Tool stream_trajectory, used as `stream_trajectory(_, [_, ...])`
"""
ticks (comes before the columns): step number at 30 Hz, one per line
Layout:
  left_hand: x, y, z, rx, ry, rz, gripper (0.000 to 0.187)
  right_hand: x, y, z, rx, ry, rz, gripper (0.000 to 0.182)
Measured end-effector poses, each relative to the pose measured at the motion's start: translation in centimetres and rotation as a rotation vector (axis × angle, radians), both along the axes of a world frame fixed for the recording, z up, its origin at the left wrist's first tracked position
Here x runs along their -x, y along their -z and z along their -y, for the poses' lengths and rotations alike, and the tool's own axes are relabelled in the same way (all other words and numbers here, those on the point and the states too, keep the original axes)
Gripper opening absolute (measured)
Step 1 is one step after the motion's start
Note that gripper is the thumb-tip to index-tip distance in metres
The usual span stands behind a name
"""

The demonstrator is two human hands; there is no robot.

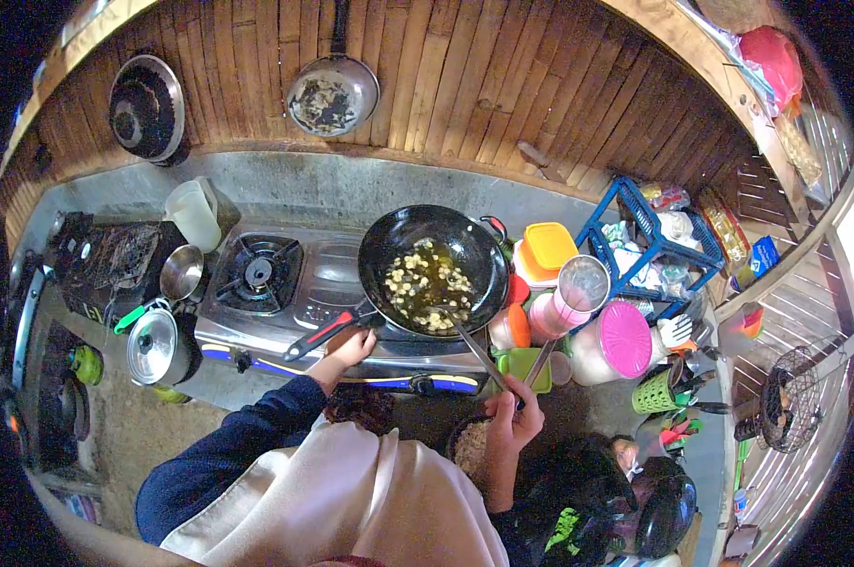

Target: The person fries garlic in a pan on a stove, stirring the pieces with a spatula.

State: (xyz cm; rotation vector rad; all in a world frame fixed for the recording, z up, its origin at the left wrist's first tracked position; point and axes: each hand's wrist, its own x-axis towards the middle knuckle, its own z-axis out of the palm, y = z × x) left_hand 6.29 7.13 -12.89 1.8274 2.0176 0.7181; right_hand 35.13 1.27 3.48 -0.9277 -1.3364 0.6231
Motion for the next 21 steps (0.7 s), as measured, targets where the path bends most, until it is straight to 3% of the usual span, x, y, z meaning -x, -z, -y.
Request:
stream_trajectory(5, [0.0,0.1,-0.1,0.042,-0.006,-0.007,0.039,0.4,0.7,-0.5,0.012,-0.006,0.007,0.021])
stream_trajectory(13, [0.1,1.6,-0.3,-0.119,-0.016,0.006,0.038,2.7,2.2,-1.7,0.245,-0.195,-0.062,0.024])
stream_trajectory(21, [0.1,0.8,-0.2,-0.018,-0.014,-0.012,0.041,4.7,3.6,-3.7,0.333,-0.298,-0.037,0.034])
